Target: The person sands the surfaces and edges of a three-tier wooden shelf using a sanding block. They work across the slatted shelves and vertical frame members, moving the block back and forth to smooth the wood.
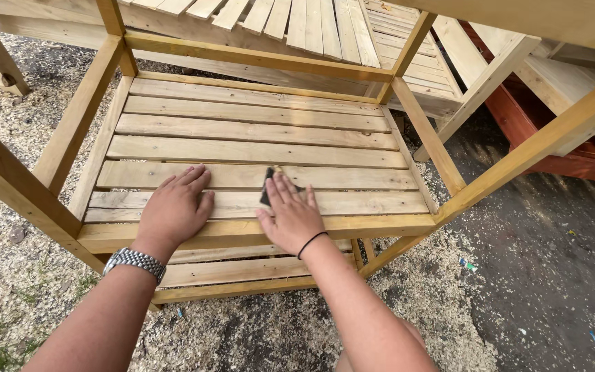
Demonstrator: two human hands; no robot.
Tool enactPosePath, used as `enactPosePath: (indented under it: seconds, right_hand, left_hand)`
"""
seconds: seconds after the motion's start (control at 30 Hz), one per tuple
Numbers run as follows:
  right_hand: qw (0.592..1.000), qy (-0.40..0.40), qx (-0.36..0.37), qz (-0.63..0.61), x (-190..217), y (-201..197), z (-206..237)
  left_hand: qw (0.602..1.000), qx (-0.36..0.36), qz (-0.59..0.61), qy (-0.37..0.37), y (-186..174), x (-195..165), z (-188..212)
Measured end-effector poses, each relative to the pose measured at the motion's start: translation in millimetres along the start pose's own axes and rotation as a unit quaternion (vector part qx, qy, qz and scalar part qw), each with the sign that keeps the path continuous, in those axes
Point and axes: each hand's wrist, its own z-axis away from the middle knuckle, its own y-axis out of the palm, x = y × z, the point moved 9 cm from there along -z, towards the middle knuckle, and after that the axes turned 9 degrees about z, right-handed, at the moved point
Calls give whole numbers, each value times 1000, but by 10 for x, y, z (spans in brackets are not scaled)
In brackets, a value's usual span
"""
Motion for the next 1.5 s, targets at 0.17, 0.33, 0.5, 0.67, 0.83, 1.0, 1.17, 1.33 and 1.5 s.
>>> enactPosePath:
  seconds: [0.17,0.33,0.5,0.67,0.83,1.0,1.17,1.33,1.5]
  right_hand:
    - [962,266,16,-51,-2308,158,369]
    - [963,267,31,-15,-1787,53,378]
    - [998,-39,-25,-33,783,-41,469]
    - [998,-10,-56,-23,234,190,558]
    - [958,274,-72,-44,-2037,278,853]
    - [946,314,-78,-3,-1870,363,845]
    - [981,60,-186,1,-15,346,476]
    - [979,65,-193,-3,-432,294,581]
    - [958,217,-185,25,-1976,500,978]
  left_hand:
    - [1000,10,-15,-5,42,-24,-10]
    - [999,25,-26,-15,73,-9,-29]
    - [1000,0,-13,2,14,10,-32]
    - [1000,-2,19,-16,31,61,-17]
    - [1000,-19,3,-5,6,23,-19]
    - [1000,-18,-2,-8,-28,-19,-33]
    - [998,-12,34,-53,-73,8,-29]
    - [994,17,1,-109,-44,54,33]
    - [984,-54,-137,-104,135,-212,242]
